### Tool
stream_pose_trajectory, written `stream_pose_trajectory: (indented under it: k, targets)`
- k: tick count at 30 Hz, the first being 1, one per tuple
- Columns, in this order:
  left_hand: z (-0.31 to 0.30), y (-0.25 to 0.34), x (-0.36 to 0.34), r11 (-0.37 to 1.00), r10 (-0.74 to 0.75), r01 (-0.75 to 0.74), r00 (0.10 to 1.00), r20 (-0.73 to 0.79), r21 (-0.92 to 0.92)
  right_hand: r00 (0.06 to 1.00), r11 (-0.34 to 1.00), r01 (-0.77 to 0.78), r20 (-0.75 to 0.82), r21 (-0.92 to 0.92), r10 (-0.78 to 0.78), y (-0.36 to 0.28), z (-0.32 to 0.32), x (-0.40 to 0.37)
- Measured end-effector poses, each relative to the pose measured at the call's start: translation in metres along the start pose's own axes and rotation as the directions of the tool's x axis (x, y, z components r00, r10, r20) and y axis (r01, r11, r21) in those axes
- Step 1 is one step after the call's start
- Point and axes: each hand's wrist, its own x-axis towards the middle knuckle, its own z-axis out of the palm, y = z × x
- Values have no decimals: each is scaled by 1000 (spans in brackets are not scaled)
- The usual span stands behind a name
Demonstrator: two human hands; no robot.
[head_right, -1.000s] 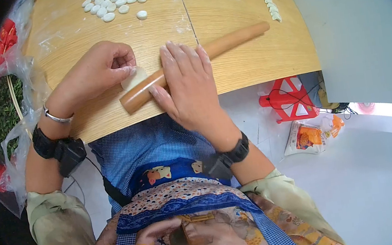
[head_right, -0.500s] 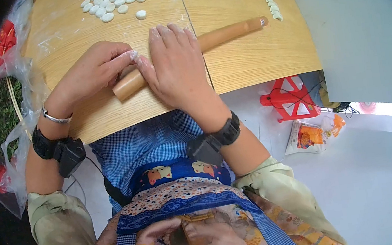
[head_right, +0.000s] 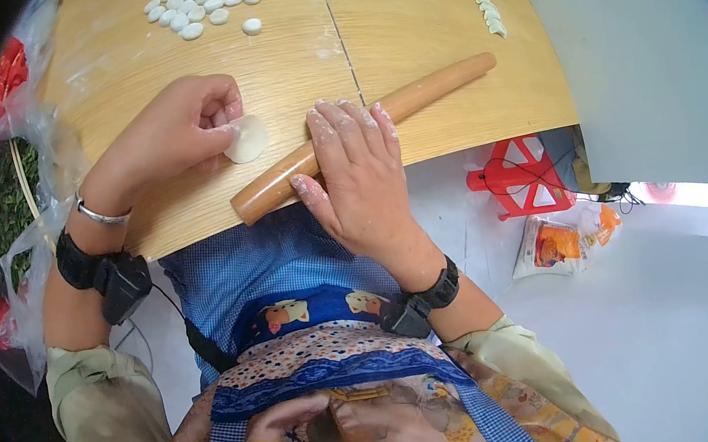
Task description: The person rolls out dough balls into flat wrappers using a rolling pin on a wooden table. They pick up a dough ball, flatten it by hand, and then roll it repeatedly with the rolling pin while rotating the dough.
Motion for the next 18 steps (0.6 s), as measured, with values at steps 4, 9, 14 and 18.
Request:
stream_pose_trajectory:
  k: [4, 9, 14, 18]
  targets:
    - [1, 0, -1, 996, 35, -30, 998, -55, 85, 999, 1000, 13, -31, 12, -12, 0, 7, 19]
    - [0, -10, 6, 939, 240, -200, 963, -119, 279, 988, 996, 86, -124, -30, -89, 8, 26, 61]
    - [-3, -19, 10, 904, 316, -235, 930, -187, 356, 989, 996, 76, -122, -39, -81, 10, 36, 86]
    - [1, -10, 6, 929, 212, -147, 964, -163, 339, 984, 997, 75, -159, -33, -79, 8, 30, 69]
